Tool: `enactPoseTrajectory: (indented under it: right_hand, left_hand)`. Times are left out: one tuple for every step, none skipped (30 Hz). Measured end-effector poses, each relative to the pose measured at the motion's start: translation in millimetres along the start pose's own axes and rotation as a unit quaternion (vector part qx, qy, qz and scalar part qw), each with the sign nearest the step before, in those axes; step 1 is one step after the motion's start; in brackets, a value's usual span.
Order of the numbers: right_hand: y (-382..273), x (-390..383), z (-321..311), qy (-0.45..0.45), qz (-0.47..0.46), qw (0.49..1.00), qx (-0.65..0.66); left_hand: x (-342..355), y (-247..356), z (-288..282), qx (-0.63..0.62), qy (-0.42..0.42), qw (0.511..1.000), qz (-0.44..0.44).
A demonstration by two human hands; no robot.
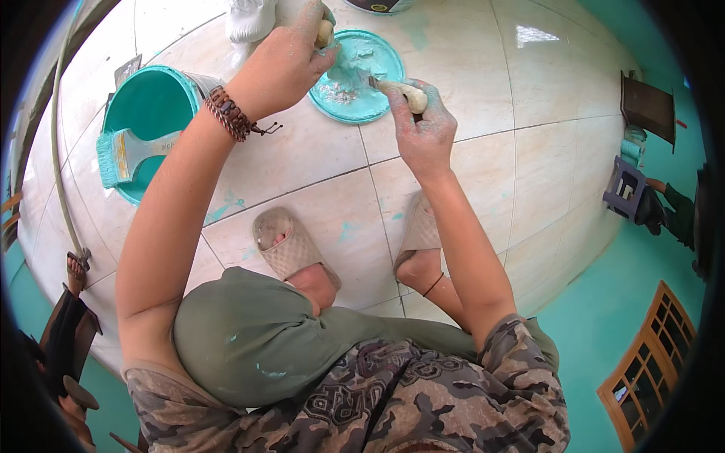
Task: The person mixes light green plaster in a container using two putty knives, then applies the plaster to a wall section using the knives. The person moves from an indoor tiled area to an outdoor wall to perform the application.
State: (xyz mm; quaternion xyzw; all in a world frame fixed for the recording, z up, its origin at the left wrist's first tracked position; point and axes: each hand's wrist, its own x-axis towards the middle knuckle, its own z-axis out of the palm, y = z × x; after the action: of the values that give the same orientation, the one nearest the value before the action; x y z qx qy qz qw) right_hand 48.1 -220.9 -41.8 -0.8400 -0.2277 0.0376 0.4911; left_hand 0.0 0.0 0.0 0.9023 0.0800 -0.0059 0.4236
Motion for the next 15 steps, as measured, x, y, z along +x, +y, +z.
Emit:
enactPoseTrajectory:
  right_hand:
    - [3,8,3,-0.012,-0.034,0.999,-0.019]
    - [4,14,2,-0.024,-0.068,0.997,-0.039]
    - [-1,11,6,-0.017,-0.061,0.997,-0.043]
    - [-7,8,7,-0.010,-0.055,0.997,-0.048]
    - [-13,5,10,-0.004,-0.049,0.997,-0.054]
    - [-16,5,10,-0.018,-0.055,0.997,-0.049]
    - [-16,8,10,-0.036,-0.055,0.996,-0.063]
    - [-12,11,10,-0.053,-0.053,0.994,-0.076]
    - [-13,12,10,-0.077,-0.048,0.992,-0.089]
    - [-15,12,8,-0.065,-0.044,0.994,-0.082]
    - [-19,12,5,-0.052,-0.040,0.995,-0.075]
    - [-22,10,1,-0.037,-0.033,0.996,-0.071]
    - [-21,9,2,-0.057,-0.035,0.994,-0.087]
    - [-19,8,4,-0.076,-0.036,0.991,-0.103]
    - [-18,9,7,-0.095,-0.040,0.988,-0.115]
  left_hand:
    - [4,0,0,0.001,0.019,1.000,0.020]
    - [8,0,0,0.001,0.038,0.998,0.040]
    - [2,-3,-2,0.002,0.026,0.999,0.033]
    - [-3,-5,-3,0.001,0.016,1.000,0.026]
    - [-7,-7,-5,-0.002,0.005,1.000,0.019]
    - [-5,-7,-6,0.008,0.003,1.000,0.015]
    - [-2,-7,-9,0.017,0.001,1.000,0.012]
    - [2,-6,-11,0.027,-0.001,1.000,0.009]
    - [2,-7,-8,0.031,0.005,0.999,0.023]
    - [1,-9,-3,0.035,0.010,0.999,0.038]
    - [1,-11,-1,0.040,0.015,0.998,0.052]
    - [2,-13,1,0.037,0.022,0.998,0.053]
    - [3,-15,3,0.034,0.029,0.998,0.053]
    - [3,-17,6,0.030,0.036,0.997,0.054]
    - [2,-14,2,0.009,0.038,0.998,0.046]
